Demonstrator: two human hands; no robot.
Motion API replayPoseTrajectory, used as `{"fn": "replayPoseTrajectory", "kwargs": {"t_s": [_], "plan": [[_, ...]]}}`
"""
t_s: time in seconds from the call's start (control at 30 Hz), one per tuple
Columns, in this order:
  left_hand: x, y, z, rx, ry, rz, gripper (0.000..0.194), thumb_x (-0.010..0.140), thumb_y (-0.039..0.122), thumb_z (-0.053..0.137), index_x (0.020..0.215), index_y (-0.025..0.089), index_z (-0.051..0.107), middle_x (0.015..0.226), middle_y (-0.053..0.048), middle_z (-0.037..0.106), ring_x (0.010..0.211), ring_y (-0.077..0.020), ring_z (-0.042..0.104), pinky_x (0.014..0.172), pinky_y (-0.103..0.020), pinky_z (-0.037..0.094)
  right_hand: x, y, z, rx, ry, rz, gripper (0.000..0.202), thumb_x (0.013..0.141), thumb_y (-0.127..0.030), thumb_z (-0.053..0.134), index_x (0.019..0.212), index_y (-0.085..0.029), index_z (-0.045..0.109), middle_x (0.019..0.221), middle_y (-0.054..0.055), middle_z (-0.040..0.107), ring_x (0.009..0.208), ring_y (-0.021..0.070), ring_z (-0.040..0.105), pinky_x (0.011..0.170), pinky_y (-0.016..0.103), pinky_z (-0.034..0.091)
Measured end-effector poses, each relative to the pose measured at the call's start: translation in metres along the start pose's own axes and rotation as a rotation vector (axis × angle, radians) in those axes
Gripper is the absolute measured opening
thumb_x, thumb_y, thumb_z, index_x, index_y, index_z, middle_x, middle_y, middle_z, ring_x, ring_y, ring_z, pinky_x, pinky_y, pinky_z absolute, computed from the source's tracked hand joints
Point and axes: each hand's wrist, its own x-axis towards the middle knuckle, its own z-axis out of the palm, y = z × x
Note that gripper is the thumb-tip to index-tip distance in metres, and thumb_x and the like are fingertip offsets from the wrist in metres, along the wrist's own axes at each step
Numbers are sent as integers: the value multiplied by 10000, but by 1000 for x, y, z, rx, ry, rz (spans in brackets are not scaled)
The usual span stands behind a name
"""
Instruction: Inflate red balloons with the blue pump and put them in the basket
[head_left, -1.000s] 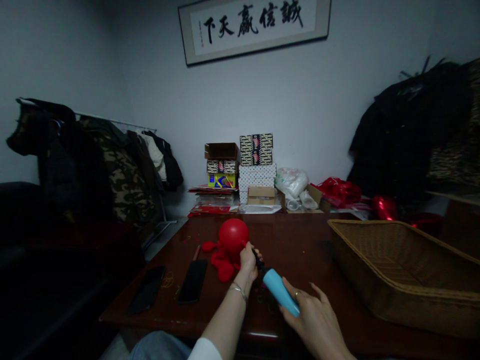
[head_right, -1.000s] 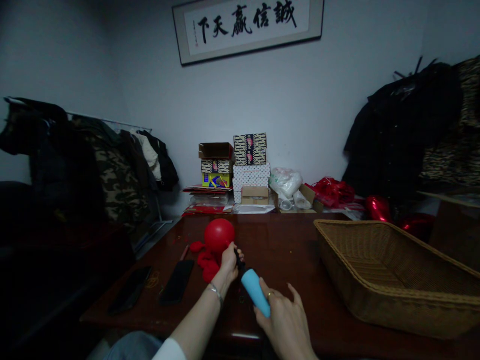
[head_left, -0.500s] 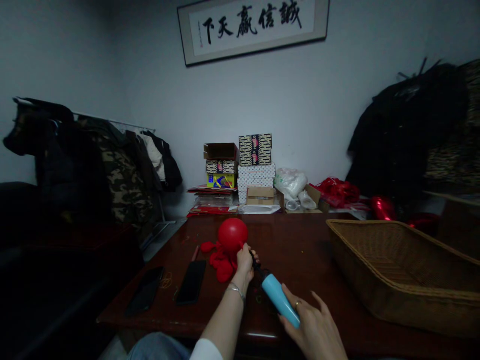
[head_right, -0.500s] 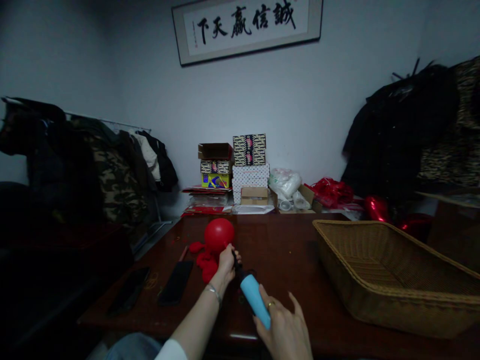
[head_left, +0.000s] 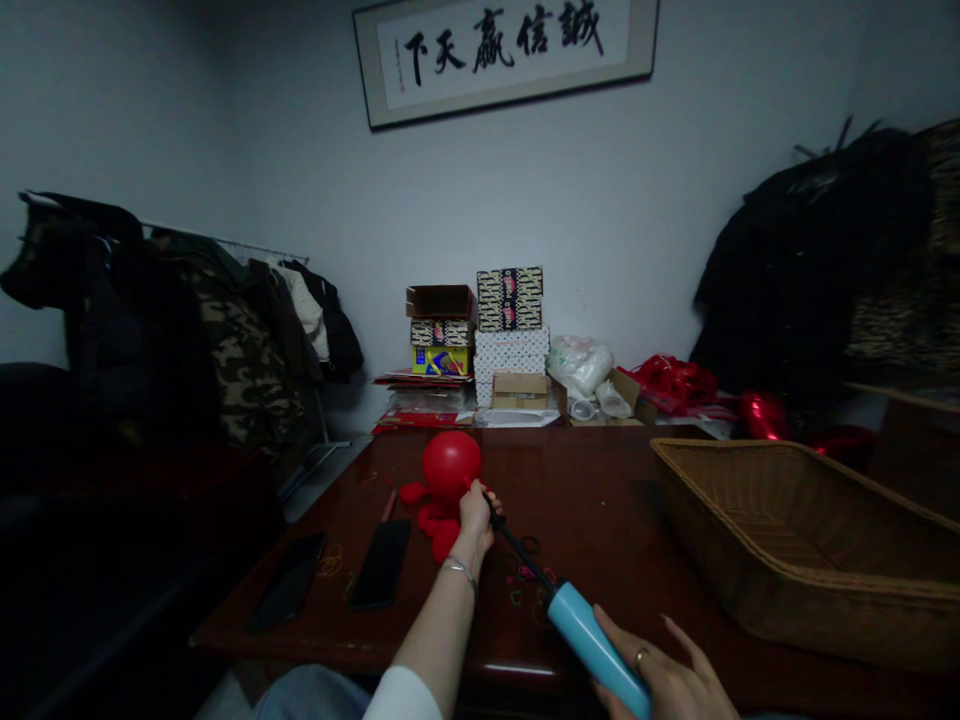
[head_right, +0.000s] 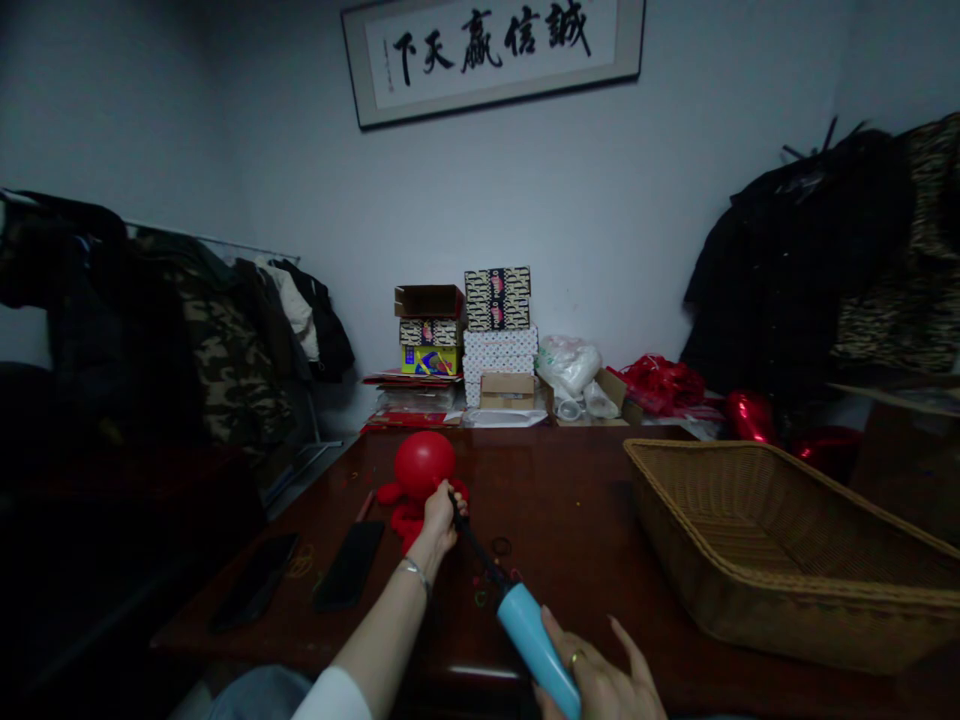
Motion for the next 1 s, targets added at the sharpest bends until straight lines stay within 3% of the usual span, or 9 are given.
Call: {"fn": "replayPoseTrajectory", "kwargs": {"t_s": [0.3,0.53,0.77,1.0], "plan": [[-11,-14,12,-14,-27,-30,219,827,351,501,712,195,399,485,56,423,356,-67,380,377,-184,271,37,-38,-14,45,39,109,513,786,-281,498,1298,-249,488,1104,38,671,949,203,643,1073,492,177],[-16,-27,18,-13,-35,-89,247,817,389,516,714,199,398,481,57,421,360,-72,390,384,-190,295,66,-55,-17,9,29,156,477,796,-259,475,1268,-205,523,983,58,705,901,198,648,1049,460,189],[-10,-29,10,21,-47,-60,222,831,346,494,703,197,390,466,55,412,352,-79,385,378,-200,294,65,-54,-8,3,32,151,476,800,-277,494,1273,-229,517,950,47,710,882,205,652,1040,457,201],[-12,-27,10,32,-46,-62,180,860,300,433,719,195,395,471,54,416,353,-78,383,375,-194,282,50,-51,-9,32,13,140,488,819,-280,481,1305,-236,482,1055,59,688,938,206,644,1064,486,178]]}}
